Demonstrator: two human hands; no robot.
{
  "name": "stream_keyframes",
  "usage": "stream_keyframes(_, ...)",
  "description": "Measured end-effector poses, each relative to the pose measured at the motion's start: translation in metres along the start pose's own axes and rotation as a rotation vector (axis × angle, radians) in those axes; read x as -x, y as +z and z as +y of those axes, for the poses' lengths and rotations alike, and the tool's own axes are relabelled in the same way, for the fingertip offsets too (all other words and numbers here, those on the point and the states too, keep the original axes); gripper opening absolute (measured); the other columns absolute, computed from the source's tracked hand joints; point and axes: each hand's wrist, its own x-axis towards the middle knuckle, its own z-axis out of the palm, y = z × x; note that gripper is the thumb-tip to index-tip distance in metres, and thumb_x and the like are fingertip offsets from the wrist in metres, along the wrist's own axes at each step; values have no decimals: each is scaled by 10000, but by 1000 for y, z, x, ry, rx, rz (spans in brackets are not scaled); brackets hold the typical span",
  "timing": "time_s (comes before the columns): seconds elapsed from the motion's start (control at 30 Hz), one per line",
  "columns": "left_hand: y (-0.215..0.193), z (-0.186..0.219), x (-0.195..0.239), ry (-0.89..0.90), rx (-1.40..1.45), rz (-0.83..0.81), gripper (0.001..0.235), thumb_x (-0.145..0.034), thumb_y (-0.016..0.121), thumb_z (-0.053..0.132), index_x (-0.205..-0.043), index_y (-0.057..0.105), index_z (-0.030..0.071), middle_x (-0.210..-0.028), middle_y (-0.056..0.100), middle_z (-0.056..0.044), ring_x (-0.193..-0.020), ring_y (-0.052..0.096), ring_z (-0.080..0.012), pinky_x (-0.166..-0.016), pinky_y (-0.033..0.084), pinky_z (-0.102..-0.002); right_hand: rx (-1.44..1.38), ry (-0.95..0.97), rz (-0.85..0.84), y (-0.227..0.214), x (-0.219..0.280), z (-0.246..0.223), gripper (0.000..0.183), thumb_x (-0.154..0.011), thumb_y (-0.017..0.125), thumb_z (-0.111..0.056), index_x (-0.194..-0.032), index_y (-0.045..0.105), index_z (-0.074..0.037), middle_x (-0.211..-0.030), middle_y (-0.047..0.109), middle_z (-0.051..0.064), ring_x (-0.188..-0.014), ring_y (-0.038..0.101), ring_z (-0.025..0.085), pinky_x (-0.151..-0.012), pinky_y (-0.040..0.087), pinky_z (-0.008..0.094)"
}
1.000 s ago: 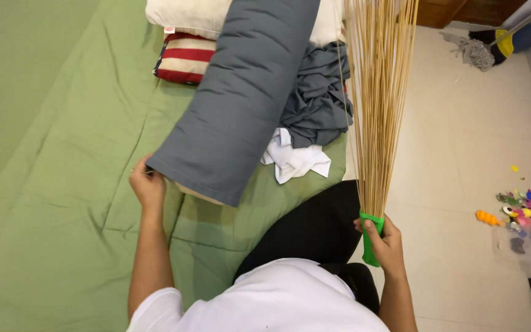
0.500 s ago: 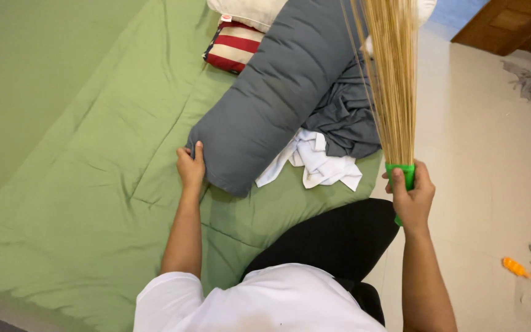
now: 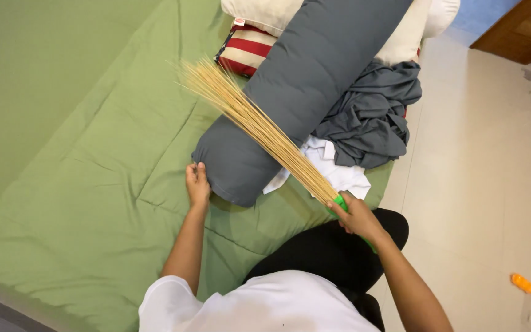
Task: Tidy a bed by arranging pillows, a bolster, and clothes, and beating dust off the pillows with a broom.
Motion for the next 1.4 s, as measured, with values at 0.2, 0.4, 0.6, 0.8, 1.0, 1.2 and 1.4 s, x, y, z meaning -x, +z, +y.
stream_keyframes(0.2, -4, -12, 43, -34, 33, -66, 416, -990, 691, 434, -1133, 593, 55, -791, 598, 41, -602, 502, -64, -522, 436, -258, -317, -259, 416, -31, -6, 46, 370, -1052, 589, -411, -1067, 604, -41, -672, 617, 49, -495, 557, 124, -445, 458, 281)
stream_keyframes(0.4, 11, -19, 103, -144, -117, -343, 436, -878, 830, 359, -1014, 727, -42, -810, 726, -60, -652, 652, -158, -602, 525, -311, -382, -71, 70, 52, -19, 52, 341, -1013, 551, -429, -1060, 568, -92, -617, 589, 86, -440, 561, 183, -403, 466, 327)
stream_keyframes(0.6, -2, -86, 73, 316, -334, -478, 377, -985, 744, 368, -1034, 757, -6, -893, 751, -87, -785, 659, -144, -685, 529, -325, 439, -495, 86, 55, 20, 1, 382, -944, 698, -481, -1011, 639, -110, -730, 710, 166, -652, 672, 380, -584, 534, 474)
stream_keyframes(0.8, -8, -6, 103, -47, -541, -781, 444, -933, 697, 423, -862, 755, -12, -697, 744, -78, -624, 696, -148, -610, 545, -325, 682, -286, 584, -45, -29, 66, 415, -938, 676, -490, -982, 619, -81, -779, 715, 169, -662, 687, 410, -577, 531, 514)
stream_keyframes(1.0, 9, -6, 105, -86, -576, -810, 442, -931, 670, 423, -825, 738, -1, -667, 743, -91, -613, 711, -170, -611, 553, -337, 281, -35, 848, -93, -15, 43, 388, -1042, 634, -404, -969, 613, -23, -673, 669, 199, -624, 685, 395, -570, 514, 495)
stream_keyframes(1.2, 22, -2, 85, -130, -902, -1068, 551, -977, 563, 470, -781, 804, 15, -714, 793, -73, -671, 754, -166, -742, 580, -324, 232, -390, 623, 3, -20, 9, 365, -952, 682, -369, -1063, 599, -32, -649, 657, 187, -595, 680, 384, -530, 508, 485)
stream_keyframes(1.4, 26, 190, 49, 5, -845, -1497, 379, -955, 624, 402, -1064, 757, 64, -970, 796, -58, -896, 738, -147, -837, 571, -328, 713, -271, 755, -59, -60, 49, 447, -924, 679, -511, -961, 582, -77, -707, 688, 180, -626, 677, 402, -535, 519, 501)
